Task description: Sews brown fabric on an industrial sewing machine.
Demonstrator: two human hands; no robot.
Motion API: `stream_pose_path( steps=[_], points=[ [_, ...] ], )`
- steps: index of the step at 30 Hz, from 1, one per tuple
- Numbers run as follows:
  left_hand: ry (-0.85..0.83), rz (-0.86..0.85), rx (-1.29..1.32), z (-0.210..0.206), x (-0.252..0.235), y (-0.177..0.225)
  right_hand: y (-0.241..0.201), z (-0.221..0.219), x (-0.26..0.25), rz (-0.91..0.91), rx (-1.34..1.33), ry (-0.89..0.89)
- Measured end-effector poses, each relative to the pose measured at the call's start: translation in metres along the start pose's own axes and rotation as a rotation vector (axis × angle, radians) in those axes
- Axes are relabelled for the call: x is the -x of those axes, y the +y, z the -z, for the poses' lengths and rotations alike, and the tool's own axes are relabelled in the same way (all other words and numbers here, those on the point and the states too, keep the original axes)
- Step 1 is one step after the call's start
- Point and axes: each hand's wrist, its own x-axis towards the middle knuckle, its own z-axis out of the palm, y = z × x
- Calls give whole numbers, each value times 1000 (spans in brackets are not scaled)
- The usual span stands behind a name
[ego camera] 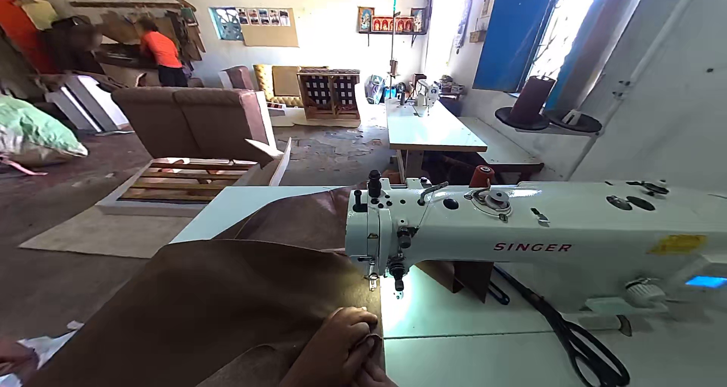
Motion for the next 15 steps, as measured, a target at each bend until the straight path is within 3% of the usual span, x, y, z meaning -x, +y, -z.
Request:
stream_pose_path(
  steps=[5,12,15],
  points=[
    [-8,15,-33,1,-14,-16,14,-6,-6,36,75,192],
    [-50,95,-1,8,-25,-18,19,-6,-11,33,92,261],
    [-348,367,-96,31,-29,22,14,-4,-8,-1,74,244]
  ],
)
